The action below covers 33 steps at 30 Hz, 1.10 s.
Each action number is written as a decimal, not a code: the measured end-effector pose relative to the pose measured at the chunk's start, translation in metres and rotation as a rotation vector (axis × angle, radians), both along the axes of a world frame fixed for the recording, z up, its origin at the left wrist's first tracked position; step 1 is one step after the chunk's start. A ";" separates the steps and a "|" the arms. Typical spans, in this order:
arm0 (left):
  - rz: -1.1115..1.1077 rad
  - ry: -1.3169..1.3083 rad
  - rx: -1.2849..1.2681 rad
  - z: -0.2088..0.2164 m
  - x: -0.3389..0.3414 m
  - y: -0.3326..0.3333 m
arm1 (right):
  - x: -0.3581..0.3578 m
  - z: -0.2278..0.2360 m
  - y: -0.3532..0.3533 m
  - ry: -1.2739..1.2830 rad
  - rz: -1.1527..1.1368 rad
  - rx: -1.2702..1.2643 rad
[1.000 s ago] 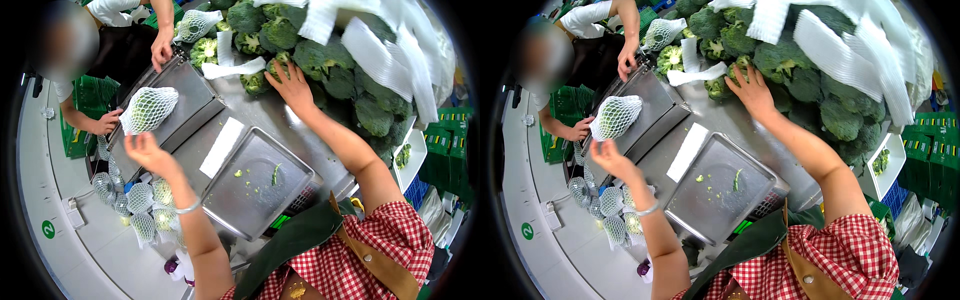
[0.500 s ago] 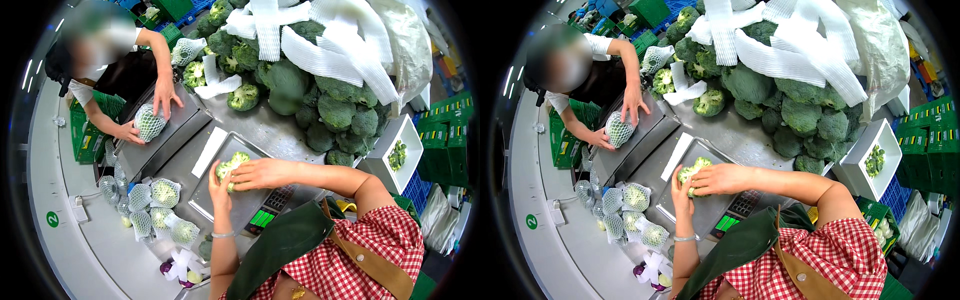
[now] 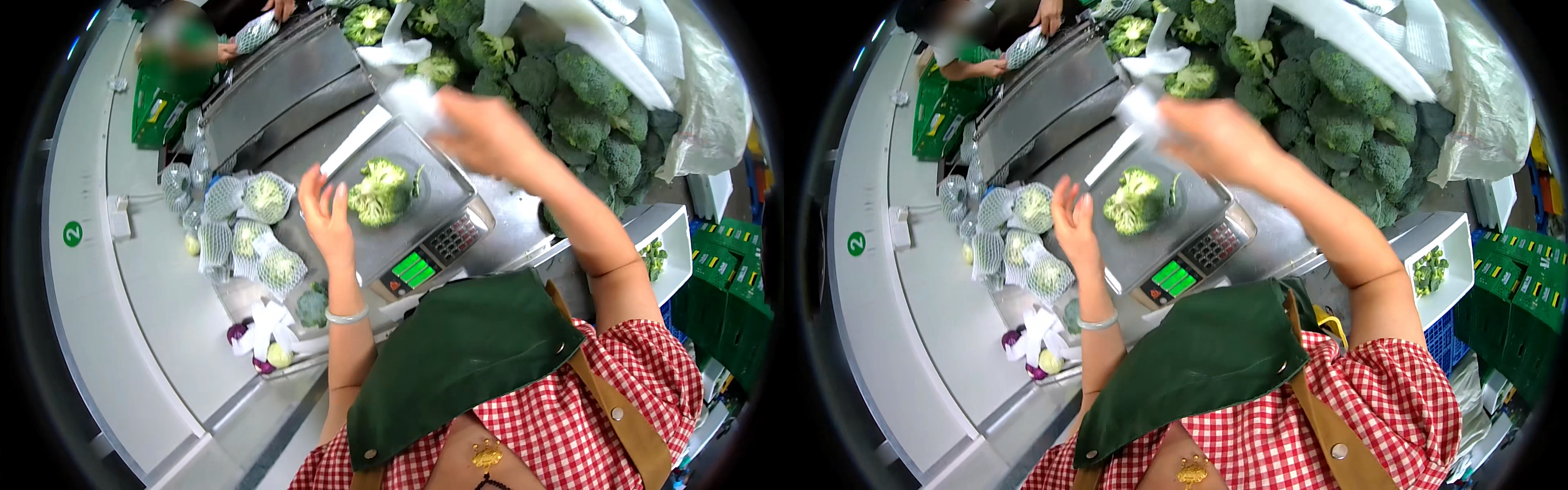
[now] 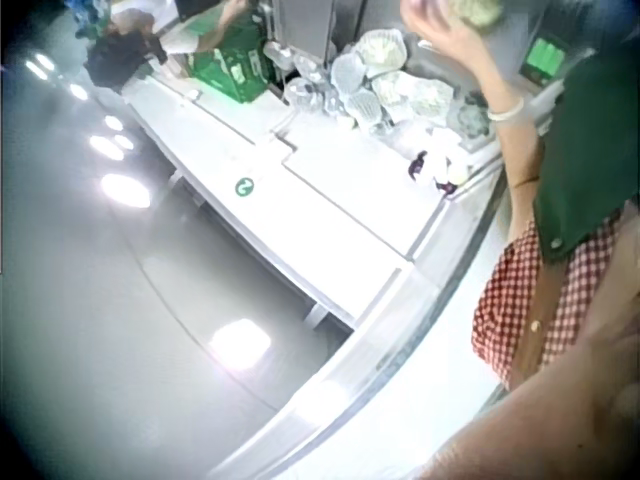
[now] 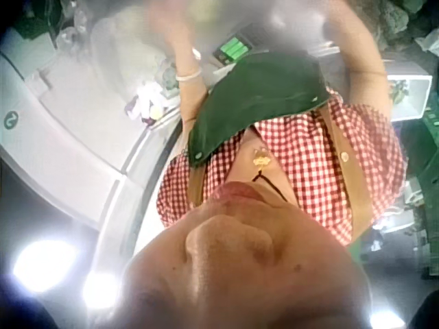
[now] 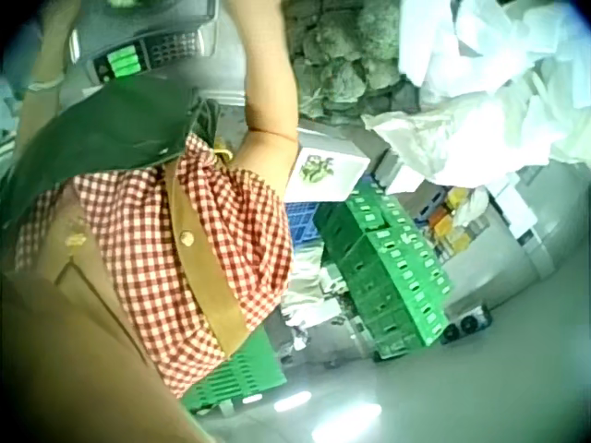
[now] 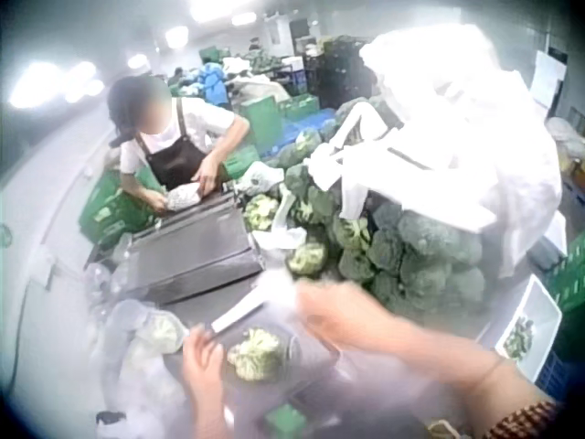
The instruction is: The person repeatedly picks up broccoli heads from a large pile, places them on a digital scale, and then wraps them in white mesh bags. The person handles the broccoli and bags by hand, moving the packaged items to a pile on the left side of the counter.
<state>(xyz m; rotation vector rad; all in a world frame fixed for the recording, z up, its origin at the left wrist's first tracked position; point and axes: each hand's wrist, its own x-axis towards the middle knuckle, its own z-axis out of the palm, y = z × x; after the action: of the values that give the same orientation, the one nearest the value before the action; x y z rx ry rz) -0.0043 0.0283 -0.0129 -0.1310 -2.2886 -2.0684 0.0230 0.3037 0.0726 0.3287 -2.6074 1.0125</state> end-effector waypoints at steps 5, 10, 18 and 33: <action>-0.172 -0.157 0.321 0.061 0.013 0.002 | 0.017 -0.011 -0.082 -0.432 0.338 -0.578; 0.006 -0.428 0.505 0.064 0.025 -0.024 | 0.014 -0.037 -0.124 -0.572 0.310 -1.380; -0.040 -0.685 0.873 0.016 0.047 -0.055 | 0.045 -0.072 -0.131 -0.819 0.480 -1.360; -0.042 -0.123 -0.542 -0.044 -0.001 -0.027 | 0.046 -0.168 -0.091 -0.410 -0.441 -0.703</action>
<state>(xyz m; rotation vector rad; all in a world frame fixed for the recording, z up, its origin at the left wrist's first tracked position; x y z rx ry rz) -0.0048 0.0008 -0.0566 -0.0727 -2.8851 -1.4506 0.0690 0.2129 -0.0952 -0.6475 -2.2561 1.8417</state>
